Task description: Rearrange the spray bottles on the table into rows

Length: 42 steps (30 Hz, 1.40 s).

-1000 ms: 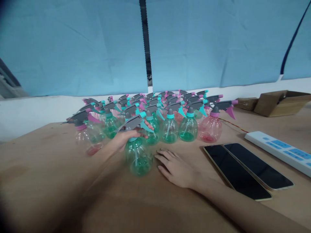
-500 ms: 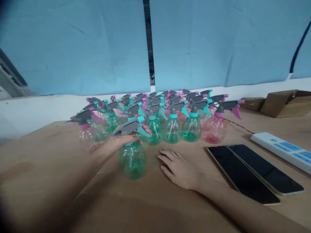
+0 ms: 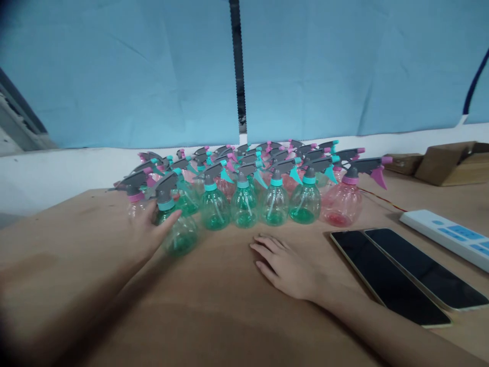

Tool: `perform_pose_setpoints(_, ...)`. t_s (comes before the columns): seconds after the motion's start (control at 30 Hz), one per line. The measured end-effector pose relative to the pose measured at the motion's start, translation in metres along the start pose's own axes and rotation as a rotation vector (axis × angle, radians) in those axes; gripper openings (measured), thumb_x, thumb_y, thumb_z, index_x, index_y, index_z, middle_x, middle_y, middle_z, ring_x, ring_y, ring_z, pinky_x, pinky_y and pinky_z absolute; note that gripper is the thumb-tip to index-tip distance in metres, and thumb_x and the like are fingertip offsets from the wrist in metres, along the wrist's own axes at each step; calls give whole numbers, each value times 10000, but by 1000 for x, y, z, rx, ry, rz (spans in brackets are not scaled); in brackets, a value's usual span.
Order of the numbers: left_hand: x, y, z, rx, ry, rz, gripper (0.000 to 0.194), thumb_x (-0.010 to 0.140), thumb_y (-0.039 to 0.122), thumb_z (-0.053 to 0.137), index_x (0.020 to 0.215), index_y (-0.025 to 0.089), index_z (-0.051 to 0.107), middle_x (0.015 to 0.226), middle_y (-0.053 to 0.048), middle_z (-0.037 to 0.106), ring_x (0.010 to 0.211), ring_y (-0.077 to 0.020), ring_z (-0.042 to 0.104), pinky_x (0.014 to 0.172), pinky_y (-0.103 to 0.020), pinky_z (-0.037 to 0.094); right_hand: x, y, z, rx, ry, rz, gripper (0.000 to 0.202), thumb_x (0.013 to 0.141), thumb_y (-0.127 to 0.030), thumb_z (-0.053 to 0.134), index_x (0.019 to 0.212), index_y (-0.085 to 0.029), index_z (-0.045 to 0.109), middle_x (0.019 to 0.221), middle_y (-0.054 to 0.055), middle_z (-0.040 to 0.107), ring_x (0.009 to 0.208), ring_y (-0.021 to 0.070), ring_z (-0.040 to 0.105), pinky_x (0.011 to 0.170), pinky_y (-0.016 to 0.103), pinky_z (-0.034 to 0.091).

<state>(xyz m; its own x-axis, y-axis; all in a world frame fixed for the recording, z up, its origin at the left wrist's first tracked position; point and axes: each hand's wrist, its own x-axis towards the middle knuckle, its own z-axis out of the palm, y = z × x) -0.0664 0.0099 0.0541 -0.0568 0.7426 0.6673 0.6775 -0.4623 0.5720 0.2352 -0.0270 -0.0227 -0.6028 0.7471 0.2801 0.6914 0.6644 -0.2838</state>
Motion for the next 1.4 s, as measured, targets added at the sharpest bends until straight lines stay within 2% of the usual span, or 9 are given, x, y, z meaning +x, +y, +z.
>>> perform_pose_setpoints(0.23, -8, -25, 12, 238, 10, 83, 655, 776, 416, 575, 1335, 194, 316, 1334, -125, 457, 1229, -292, 426, 1007, -458, 354, 0, 3, 1, -6, -3, -6, 424, 926, -348, 340, 1315, -204, 426, 1371, 86, 416, 1272, 230, 336, 1043, 442, 299)
perform_pose_setpoints(0.43, -11, -37, 17, 313, -2, 200, 703, 829, 393, 501, 1400, 166, 160, 1431, -172, 287, 1325, -288, 272, 1069, -465, 269, 0, 1, 0, -9, -2, -7, 423, 928, -346, 339, 1313, -195, 427, 1365, 90, 425, 1275, 225, 336, 1050, 446, 288)
perform_pose_setpoints(0.6, -11, -40, 19, 352, -29, 298, 633, 843, 276, 473, 1392, 237, 160, 1436, -140, 257, 1327, -290, 259, 1052, -502, 284, 0, 2, 0, -3, 5, -14, 421, 927, -343, 340, 1312, -198, 430, 1365, 90, 424, 1275, 226, 335, 1049, 440, 291)
perform_pose_setpoints(0.8, -18, -26, 18, 416, -1, 415, 514, 801, 157, 503, 1288, 206, 347, 1420, -142, 261, 1318, -315, 261, 1043, -514, 295, 0, 3, 0, -4, 7, -19, 422, 926, -338, 337, 1311, -194, 431, 1367, 88, 420, 1270, 229, 339, 1043, 435, 301)
perform_pose_setpoints(0.87, -24, -17, 20, 425, -66, 508, 419, 801, 120, 484, 1210, 192, 430, 1416, -141, 279, 1323, -308, 252, 1049, -511, 288, 0, 2, 0, 3, 20, -26, 418, 925, -334, 340, 1311, -203, 432, 1364, 87, 423, 1270, 231, 341, 1040, 439, 305)
perform_pose_setpoints(0.97, -38, 1, 29, 379, -311, 615, 338, 821, 92, 421, 1136, 178, 505, 1376, -126, 384, 1321, -266, 275, 1057, -483, 295, 0, 2, 0, 7, 27, -29, 419, 924, -335, 345, 1314, -205, 429, 1358, 93, 431, 1262, 234, 353, 1036, 444, 308)
perform_pose_setpoints(1.13, -56, 32, 53, 262, -802, 531, 400, 876, 199, 371, 1263, 167, 467, 1319, -81, 495, 1260, -187, 399, 1045, -378, 355, 0, 1, 1, 2, 34, -22, 420, 925, -328, 338, 1316, -200, 425, 1357, 95, 431, 1259, 231, 356, 1028, 442, 318)
perform_pose_setpoints(1.2, -59, 39, 61, 248, -872, 491, 417, 880, 223, 365, 1280, 148, 460, 1350, -82, 461, 1268, -189, 389, 1058, -380, 336, 1, 1, 2, -2, 36, -24, 422, 925, -324, 341, 1317, -192, 423, 1352, 101, 435, 1254, 228, 363, 1027, 437, 321)
perform_pose_setpoints(1.4, -55, 39, 65, 196, -888, 488, 417, 878, 226, 374, 1283, 181, 465, 1366, -70, 438, 1272, -197, 385, 1061, -405, 325, 1, 0, 1, -1, 45, -16, 424, 919, -325, 354, 1325, -217, 412, 1344, 91, 447, 1243, 227, 380, 1016, 441, 335)
